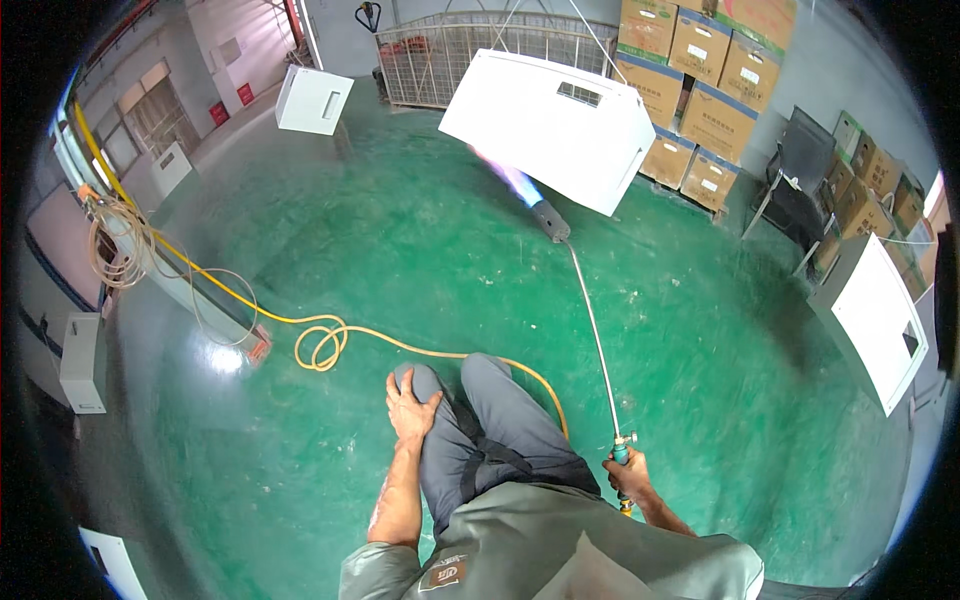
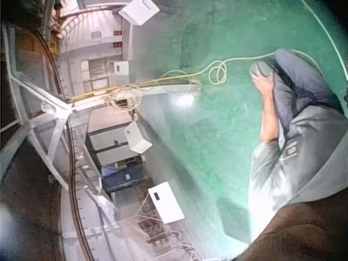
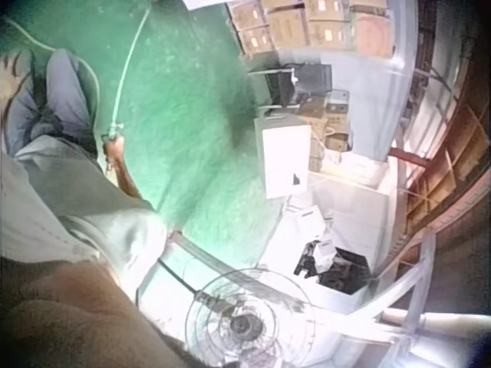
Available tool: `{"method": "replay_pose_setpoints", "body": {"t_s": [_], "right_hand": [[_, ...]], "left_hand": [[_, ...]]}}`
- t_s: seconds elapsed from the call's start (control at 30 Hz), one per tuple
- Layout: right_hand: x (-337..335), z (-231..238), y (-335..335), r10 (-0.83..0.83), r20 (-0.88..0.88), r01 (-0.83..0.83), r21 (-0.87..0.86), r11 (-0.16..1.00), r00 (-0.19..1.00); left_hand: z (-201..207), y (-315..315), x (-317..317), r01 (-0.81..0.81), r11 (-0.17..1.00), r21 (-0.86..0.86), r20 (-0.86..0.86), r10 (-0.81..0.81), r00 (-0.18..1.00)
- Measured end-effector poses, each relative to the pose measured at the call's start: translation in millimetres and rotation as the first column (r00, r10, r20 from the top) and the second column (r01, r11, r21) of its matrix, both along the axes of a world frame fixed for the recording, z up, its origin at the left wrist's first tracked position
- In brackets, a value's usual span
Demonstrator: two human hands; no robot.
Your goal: The person uses a flame torch to apply heat to plastic wrap around large metal panels suspended in a workshop.
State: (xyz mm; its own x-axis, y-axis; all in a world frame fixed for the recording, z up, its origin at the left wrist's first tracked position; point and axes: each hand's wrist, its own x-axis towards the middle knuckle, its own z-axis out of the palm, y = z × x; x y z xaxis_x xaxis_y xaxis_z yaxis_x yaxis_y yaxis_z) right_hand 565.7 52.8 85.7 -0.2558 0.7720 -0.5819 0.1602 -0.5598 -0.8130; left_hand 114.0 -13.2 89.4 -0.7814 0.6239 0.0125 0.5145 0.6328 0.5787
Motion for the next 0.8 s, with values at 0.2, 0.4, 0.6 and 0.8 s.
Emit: {"method": "replay_pose_setpoints", "body": {"t_s": [0.2, 0.4, 0.6, 0.8], "right_hand": [[10.7, -33.2, 9.3, -0.039, 0.007, 0.039, 0.007, 0.999, 0.999], [5.7, -57.7, 35.7, -0.06, 0.054, 0.057, 0.061, 0.997, 0.997], [2.4, -79.2, 58.3, -0.154, 0.106, 0.152, 0.025, 0.988, 0.982], [-11.9, -86.7, 60.1, -0.194, 0.098, 0.191, 0.034, 0.981, 0.976]], "left_hand": [[12.1, 7.0, 14.0, 0.051, 0.997, 0.06, -0.014, -0.05, 0.999], [-18.9, -5.7, 14.6, 0.05, 0.985, 0.166, 0.087, -0.065, 0.994], [-11.8, -0.3, 22.2, 0.06, 0.982, 0.177, 0.118, -0.082, 0.99], [-24.3, -2.4, 10.5, 0.039, 0.978, 0.207, 0.153, -0.071, 0.986]]}}
